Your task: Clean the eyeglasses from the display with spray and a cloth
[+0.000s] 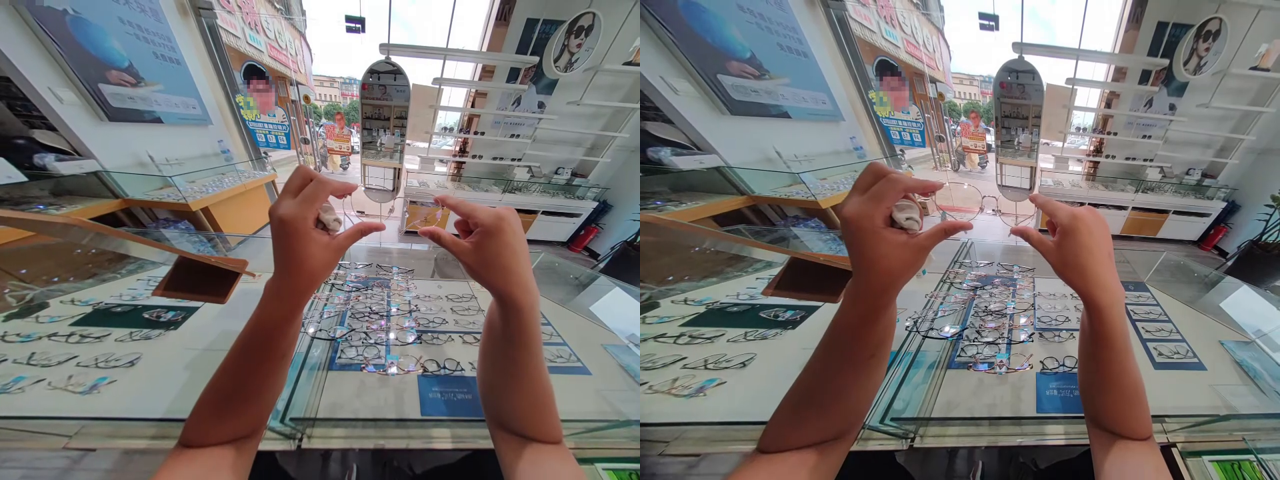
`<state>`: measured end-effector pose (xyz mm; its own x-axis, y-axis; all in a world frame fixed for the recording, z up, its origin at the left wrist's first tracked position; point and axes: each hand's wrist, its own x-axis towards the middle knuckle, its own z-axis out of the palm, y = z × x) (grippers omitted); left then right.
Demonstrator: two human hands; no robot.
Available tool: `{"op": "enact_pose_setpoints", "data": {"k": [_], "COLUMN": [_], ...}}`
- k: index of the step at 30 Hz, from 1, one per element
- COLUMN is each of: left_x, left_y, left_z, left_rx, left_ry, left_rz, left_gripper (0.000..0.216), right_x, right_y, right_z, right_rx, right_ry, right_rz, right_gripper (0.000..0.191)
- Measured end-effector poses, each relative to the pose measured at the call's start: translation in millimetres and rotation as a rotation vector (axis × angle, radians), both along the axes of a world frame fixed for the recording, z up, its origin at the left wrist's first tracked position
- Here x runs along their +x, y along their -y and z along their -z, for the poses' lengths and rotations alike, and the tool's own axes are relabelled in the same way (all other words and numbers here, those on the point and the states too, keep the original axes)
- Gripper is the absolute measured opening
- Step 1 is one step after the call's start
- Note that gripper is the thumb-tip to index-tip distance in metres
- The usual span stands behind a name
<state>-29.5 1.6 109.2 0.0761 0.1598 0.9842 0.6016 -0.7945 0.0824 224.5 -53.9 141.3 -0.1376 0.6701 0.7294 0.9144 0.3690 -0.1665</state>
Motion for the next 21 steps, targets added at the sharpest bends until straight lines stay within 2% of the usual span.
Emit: {"op": "enact_pose_setpoints", "data": {"k": [4, 10, 15, 21], "left_x": [1.2, -2.8, -1.2, 0.6], "left_y": [-0.7, -5.5, -6.7, -7.9], "left_z": [0.7, 2.2, 0.8, -0.3], "left_rx": [-0.023, -0.073, -0.038, -0.036], "left_ry": [0.02, 0.011, 0.009, 0.007], "left_rz": [-0.005, 0.063, -0.002, -0.015], "left_gripper": [0.05, 0.049, 0.047, 0.047], "right_x": [-0.4, -2.2, -3.2, -5.4], "right_y": [1.6, 3.8, 4.6, 8.7], "right_z": [-0.6, 0.2, 1.6, -0.2], "right_rx": [0.001, 0.048, 0.09, 0.085], "right_ry": [-0.003, -0.001, 0.002, 0.006], "right_rz": [-0.002, 0.006, 0.011, 0.034], "right_gripper": [0.048, 0.049, 0.047, 0.048]}}
